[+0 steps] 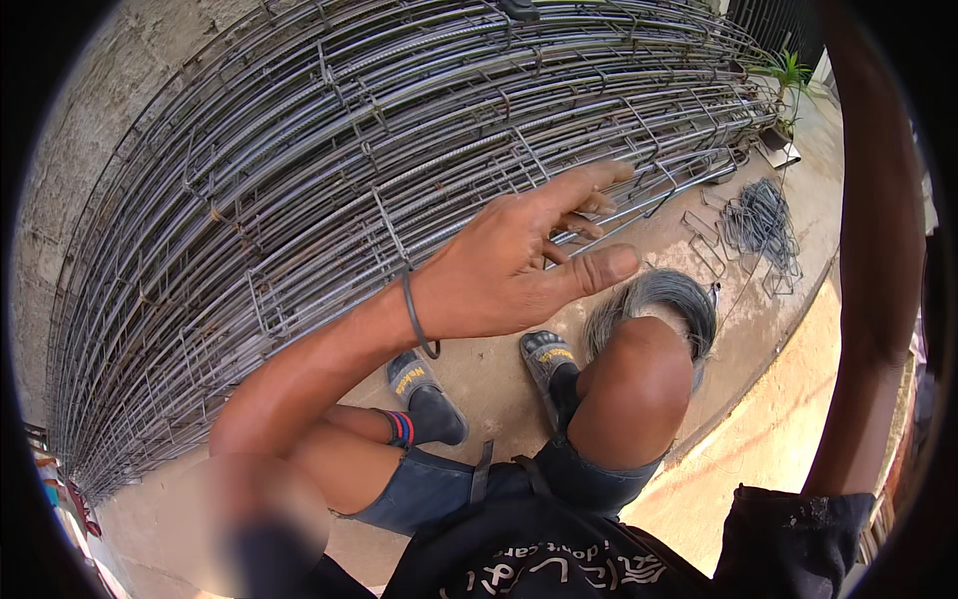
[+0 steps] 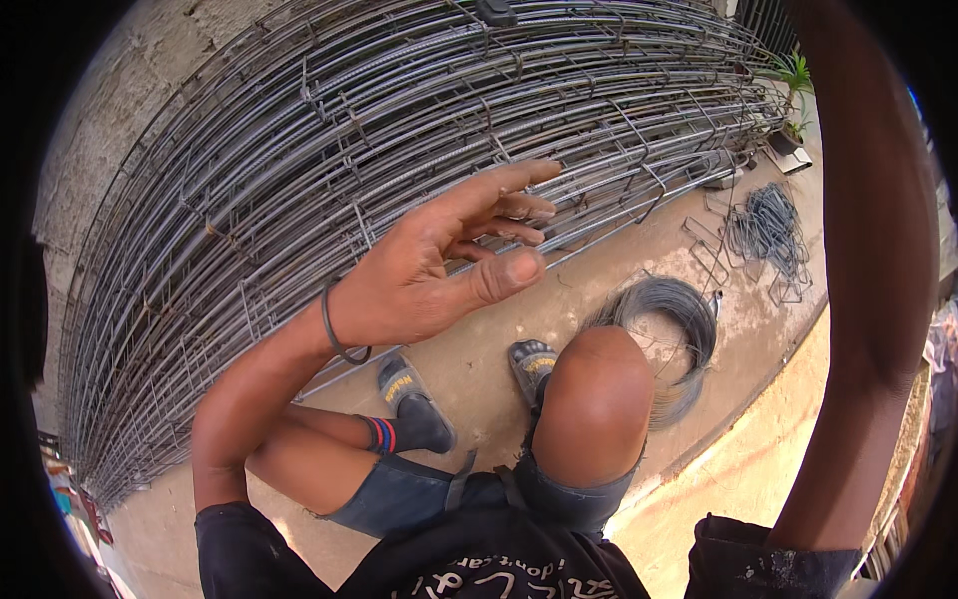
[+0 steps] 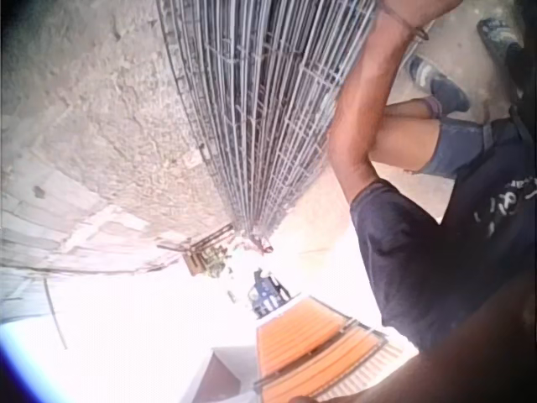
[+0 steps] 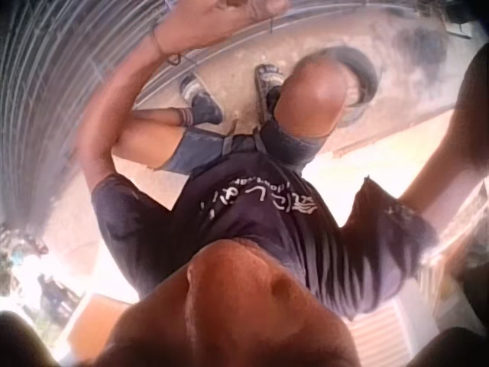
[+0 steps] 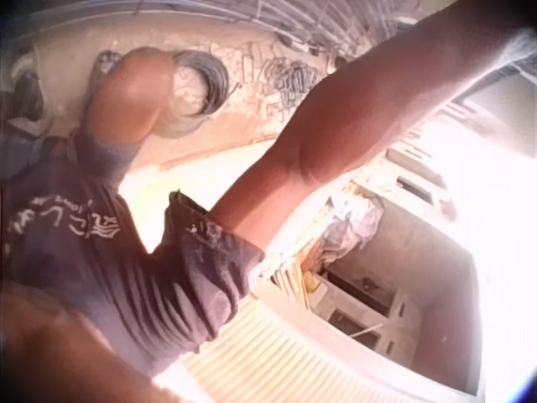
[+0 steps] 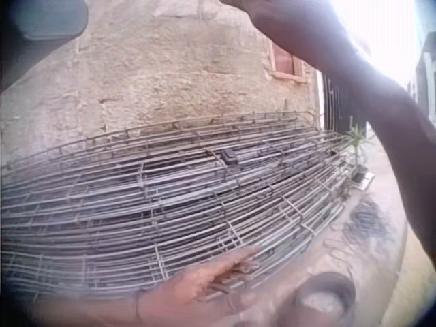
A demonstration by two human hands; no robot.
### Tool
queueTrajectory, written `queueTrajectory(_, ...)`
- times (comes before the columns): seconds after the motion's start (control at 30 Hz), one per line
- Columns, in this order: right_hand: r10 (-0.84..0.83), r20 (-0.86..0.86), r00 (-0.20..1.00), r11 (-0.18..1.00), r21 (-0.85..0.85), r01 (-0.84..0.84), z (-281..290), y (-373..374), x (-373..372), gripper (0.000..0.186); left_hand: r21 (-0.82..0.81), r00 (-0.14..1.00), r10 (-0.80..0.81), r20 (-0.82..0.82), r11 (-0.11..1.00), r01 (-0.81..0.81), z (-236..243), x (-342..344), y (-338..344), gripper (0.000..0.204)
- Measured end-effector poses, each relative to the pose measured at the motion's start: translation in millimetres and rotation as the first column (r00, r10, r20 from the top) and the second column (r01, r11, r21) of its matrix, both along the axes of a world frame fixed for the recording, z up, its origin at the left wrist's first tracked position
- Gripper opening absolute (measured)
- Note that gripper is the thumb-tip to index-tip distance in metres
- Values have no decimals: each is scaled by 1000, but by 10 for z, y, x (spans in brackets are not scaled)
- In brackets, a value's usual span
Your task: The person secures a rebar cage by hand-twisting wire ties around intersecting bars and then using pliers to tighten and cut the wire.
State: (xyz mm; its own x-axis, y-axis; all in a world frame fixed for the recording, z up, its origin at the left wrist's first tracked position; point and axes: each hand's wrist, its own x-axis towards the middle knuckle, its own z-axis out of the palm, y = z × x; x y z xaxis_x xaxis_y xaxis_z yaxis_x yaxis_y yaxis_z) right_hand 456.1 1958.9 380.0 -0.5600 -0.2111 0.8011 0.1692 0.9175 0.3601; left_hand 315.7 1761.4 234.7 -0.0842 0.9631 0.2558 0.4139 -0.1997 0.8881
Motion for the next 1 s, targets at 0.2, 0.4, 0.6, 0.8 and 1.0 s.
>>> queueTrajectory(0.2,-39,51,998,969,-241,50,-142,118,-24,28,201,975,5,-220,979,41,-130,35,190,80)
queueTrajectory(0.4,29,21,999,888,-460,-16,-368,384,-356,28,-40,950,188,-251,978,-204,-391,-728,33,57)
queueTrajectory(0.6,160,-3,987,782,-609,-129,-688,498,-839,28,-32,898,355,-260,926,-376,-426,-885,-563,37)
queueTrajectory(0.8,325,-12,946,659,-714,-236,-1017,496,-1354,28,870,396,843,-364,460,-178,134,-816,-1319,44)
queueTrajectory(1.0,447,-48,893,521,-798,-303,-1256,433,-1862,28,637,411,819,-400,571,-518,262,-978,-1457,29)
